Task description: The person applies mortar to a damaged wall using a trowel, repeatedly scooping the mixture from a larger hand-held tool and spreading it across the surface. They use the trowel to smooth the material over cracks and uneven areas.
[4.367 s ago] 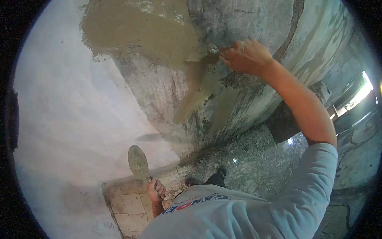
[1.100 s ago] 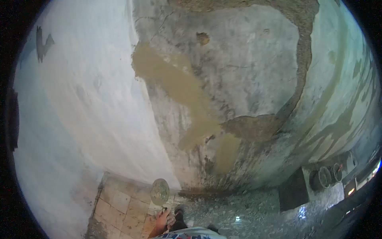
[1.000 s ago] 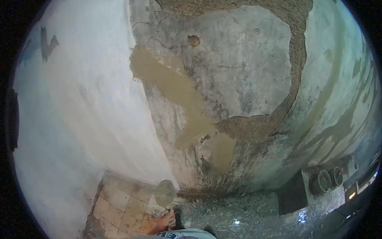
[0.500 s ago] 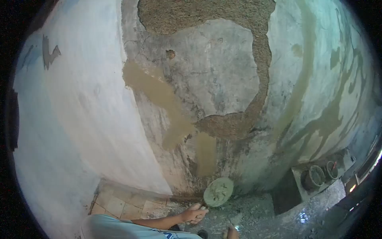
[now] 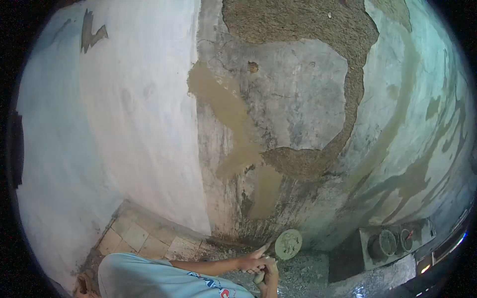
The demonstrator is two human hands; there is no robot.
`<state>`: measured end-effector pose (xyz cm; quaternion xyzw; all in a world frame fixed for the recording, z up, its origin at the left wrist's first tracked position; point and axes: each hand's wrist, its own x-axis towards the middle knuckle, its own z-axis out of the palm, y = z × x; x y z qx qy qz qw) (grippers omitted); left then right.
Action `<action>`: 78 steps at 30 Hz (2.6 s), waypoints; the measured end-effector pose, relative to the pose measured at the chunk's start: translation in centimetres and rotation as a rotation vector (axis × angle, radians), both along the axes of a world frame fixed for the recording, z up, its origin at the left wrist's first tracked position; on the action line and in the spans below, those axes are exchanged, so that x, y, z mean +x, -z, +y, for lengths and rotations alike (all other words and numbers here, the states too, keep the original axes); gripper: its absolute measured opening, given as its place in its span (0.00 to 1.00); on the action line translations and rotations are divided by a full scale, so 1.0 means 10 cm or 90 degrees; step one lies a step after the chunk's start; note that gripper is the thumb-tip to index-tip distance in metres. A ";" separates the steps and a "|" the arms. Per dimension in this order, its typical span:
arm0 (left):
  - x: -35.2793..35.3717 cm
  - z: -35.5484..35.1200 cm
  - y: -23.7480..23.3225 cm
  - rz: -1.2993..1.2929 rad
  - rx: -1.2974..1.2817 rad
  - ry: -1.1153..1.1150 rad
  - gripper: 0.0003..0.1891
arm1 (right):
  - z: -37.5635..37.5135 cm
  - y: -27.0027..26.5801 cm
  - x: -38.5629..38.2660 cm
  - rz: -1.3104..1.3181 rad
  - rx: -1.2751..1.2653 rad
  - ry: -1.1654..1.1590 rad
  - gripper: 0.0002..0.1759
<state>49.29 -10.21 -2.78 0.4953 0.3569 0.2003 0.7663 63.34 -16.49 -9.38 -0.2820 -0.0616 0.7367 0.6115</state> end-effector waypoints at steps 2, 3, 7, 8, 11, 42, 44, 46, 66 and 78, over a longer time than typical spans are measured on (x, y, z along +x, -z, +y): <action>-0.01 -0.01 0.04 0.000 0.038 0.024 0.63 | -0.06 -0.17 -0.01 0.002 -0.013 -0.026 0.15; -0.07 -0.06 -0.09 -0.018 0.061 0.044 0.62 | -0.05 -0.23 -0.04 0.007 -0.019 -0.022 0.15; -0.20 -0.15 -0.40 0.044 0.099 0.107 0.57 | -0.01 -0.42 -0.08 -0.113 -0.045 -0.064 0.18; -0.20 -0.15 -0.39 0.061 0.122 0.100 0.57 | 0.03 -0.25 -0.05 -0.098 -0.057 -0.037 0.16; -0.21 -0.17 -0.31 0.088 0.147 0.077 0.58 | 0.11 0.21 0.00 -0.090 -0.064 0.035 0.14; -1.09 0.34 -0.87 0.060 0.028 -0.007 0.25 | 0.11 -0.27 0.11 -0.208 -0.103 0.206 0.07; -1.27 0.37 -1.64 -0.056 0.056 -0.092 0.25 | 0.12 -0.07 0.22 -0.201 -0.116 0.228 0.07; -1.19 0.22 -2.47 -0.173 0.127 -0.089 0.29 | 0.15 0.00 0.27 -0.204 -0.102 0.237 0.08; -0.17 -0.37 -3.57 -0.104 0.381 0.351 0.26 | 0.25 -0.17 0.14 -0.225 -0.108 0.180 0.06; -0.35 -0.31 -3.14 -0.020 0.393 0.161 0.22 | 0.11 -0.11 -0.11 -0.262 -0.176 0.075 0.06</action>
